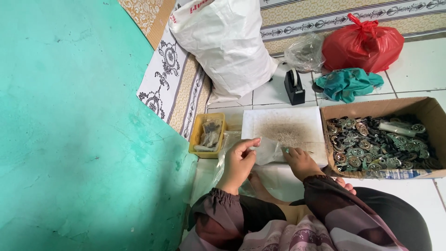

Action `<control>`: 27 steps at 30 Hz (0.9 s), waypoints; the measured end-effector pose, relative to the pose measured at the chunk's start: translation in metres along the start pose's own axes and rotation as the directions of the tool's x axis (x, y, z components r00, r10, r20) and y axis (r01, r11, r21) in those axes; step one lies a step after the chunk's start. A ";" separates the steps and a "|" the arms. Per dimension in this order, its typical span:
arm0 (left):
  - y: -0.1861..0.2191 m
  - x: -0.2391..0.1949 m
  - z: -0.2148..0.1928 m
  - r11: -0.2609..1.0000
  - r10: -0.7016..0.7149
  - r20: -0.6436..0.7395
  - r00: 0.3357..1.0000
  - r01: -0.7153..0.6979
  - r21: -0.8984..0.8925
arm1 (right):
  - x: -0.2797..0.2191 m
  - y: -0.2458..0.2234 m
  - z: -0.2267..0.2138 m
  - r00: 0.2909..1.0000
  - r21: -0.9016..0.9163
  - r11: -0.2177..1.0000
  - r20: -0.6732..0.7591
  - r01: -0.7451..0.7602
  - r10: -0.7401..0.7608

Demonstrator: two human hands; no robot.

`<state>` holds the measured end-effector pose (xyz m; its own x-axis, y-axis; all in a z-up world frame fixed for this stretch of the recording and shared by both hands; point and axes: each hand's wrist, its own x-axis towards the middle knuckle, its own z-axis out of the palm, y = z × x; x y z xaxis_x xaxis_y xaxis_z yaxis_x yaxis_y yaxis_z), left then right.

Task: Sorting small metal components from a large box and placing them into small plastic bags.

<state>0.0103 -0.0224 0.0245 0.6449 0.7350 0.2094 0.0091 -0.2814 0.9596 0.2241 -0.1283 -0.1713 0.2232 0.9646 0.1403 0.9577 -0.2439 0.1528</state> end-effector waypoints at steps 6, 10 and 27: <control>-0.024 -0.012 -0.001 0.994 -0.102 -0.040 0.994 0.101 -0.042 | 0.002 0.003 0.022 0.987 -0.066 0.986 0.058 0.151 -0.147; -0.032 -0.018 0.002 0.992 -0.118 -0.040 0.992 0.116 -0.042 | -0.005 0.003 0.010 0.985 -0.031 0.989 0.098 0.146 -0.142; -0.035 -0.022 0.024 0.979 -0.153 0.036 0.988 0.147 0.139 | -0.022 0.003 -0.259 0.742 0.254 0.808 -0.600 0.531 -0.299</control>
<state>0.0142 -0.0431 -0.0180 0.6631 0.7466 0.0531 0.2099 -0.2536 0.9443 0.1749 -0.1766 0.0789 -0.2293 0.7283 0.6458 0.9388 0.3406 -0.0508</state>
